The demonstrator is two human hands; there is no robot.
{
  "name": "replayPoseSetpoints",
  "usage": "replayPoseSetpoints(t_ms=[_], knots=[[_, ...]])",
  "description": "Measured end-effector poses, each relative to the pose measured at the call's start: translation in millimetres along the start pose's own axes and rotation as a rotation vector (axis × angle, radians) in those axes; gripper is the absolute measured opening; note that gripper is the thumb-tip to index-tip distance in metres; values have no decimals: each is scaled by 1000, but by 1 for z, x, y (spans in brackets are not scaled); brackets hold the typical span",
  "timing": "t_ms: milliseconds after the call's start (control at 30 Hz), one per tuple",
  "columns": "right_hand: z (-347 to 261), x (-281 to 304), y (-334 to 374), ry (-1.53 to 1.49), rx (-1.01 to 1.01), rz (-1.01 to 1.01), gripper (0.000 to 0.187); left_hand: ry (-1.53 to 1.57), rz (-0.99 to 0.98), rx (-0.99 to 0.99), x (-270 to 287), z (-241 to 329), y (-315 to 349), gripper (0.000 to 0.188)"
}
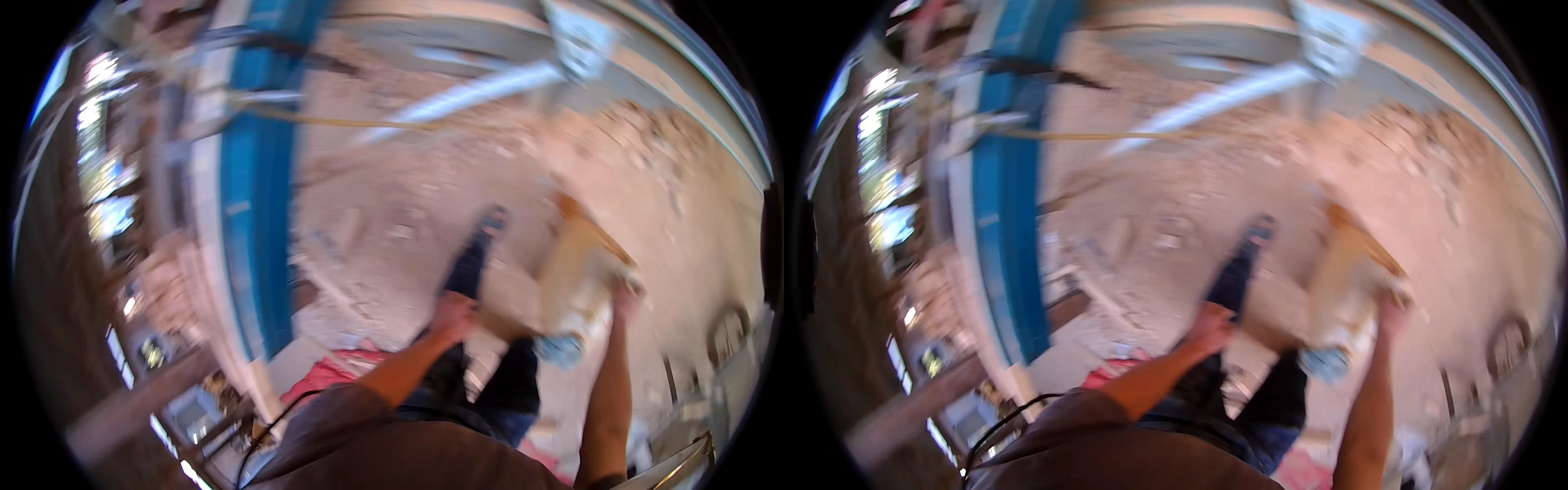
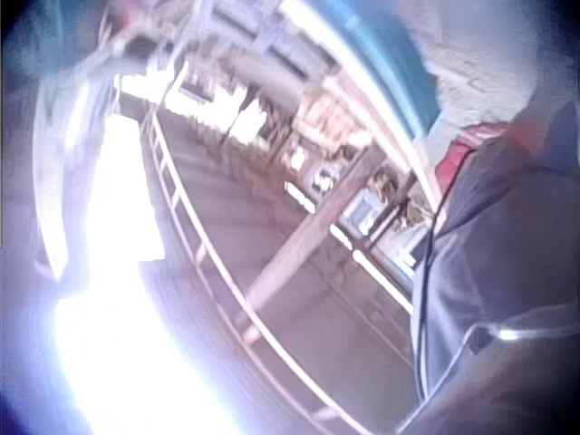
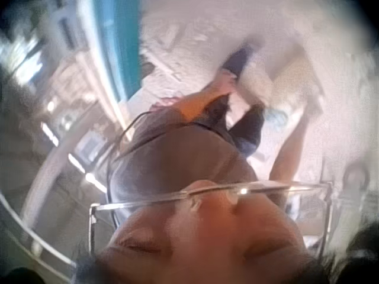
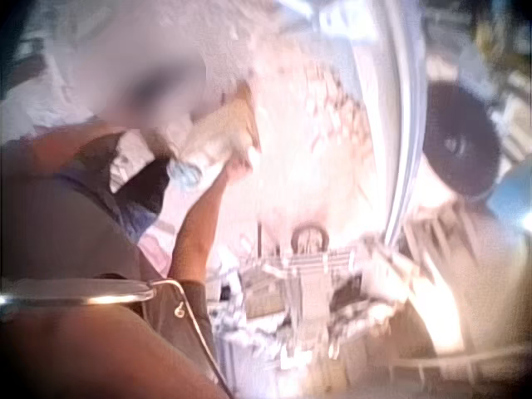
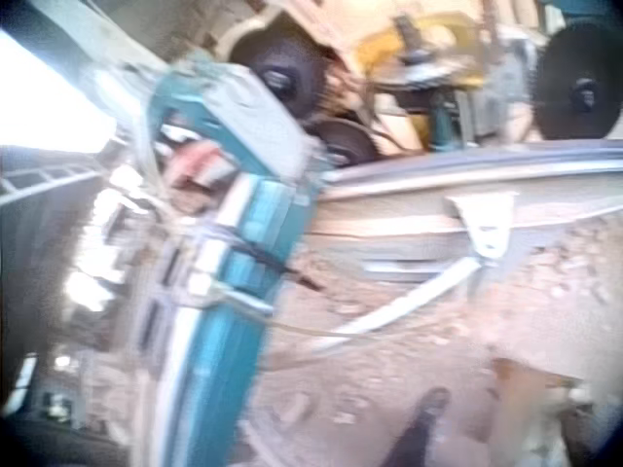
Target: The person wipes a plastic jug with a cloth, picks up a plastic bottle, and then moves a heavy metal component of a woodworking machine before scraping sawdust off its surface with a piece of wood.
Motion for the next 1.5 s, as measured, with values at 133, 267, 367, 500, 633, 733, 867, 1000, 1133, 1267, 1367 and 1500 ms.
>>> replayPoseSetpoints(t_ms=[133,267,367,500,633,733,867,1000,1133,1267,1367,1500], knots=[[41,-44,50,3,7,-255,53,68,54,147,69,13,5,19],[33,-50,66,-82,99,-176,40,251,260,162,157,56,36,16],[19,-59,59,-334,138,-277,37,295,492,28,246,92,54,13],[36,-59,44,-402,111,-324,36,-36,1137,-287,459,155,71,10],[98,-53,54,-290,-5,-182,38,-95,1168,67,589,90,-9,33],[183,-63,43,-244,4,-115,43,-196,964,110,619,15,-102,50],[187,-20,24,-259,70,-38,42,-74,663,186,623,-135,-108,45],[150,32,38,-106,-71,17,26,33,516,73,634,-137,-125,41],[146,24,42,-133,-296,25,37,61,556,185,655,-139,-139,31],[157,77,86,-220,-322,304,50,-60,1061,162,631,31,-100,28],[130,102,94,-97,-284,475,55,-222,1071,-110,523,192,-52,20],[30,81,108,-752,18,170,42,204,190,-266,241,268,-74,23]])
Point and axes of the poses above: each hand's wrist, its own y-axis away from the middle knuckle, its own x-axis out of the back of the hand, z = x × y, the point moved 10 cm from there along -y, towards the middle knuckle, and after that the axes turned 9 degrees about x, right-handed, at the moved point
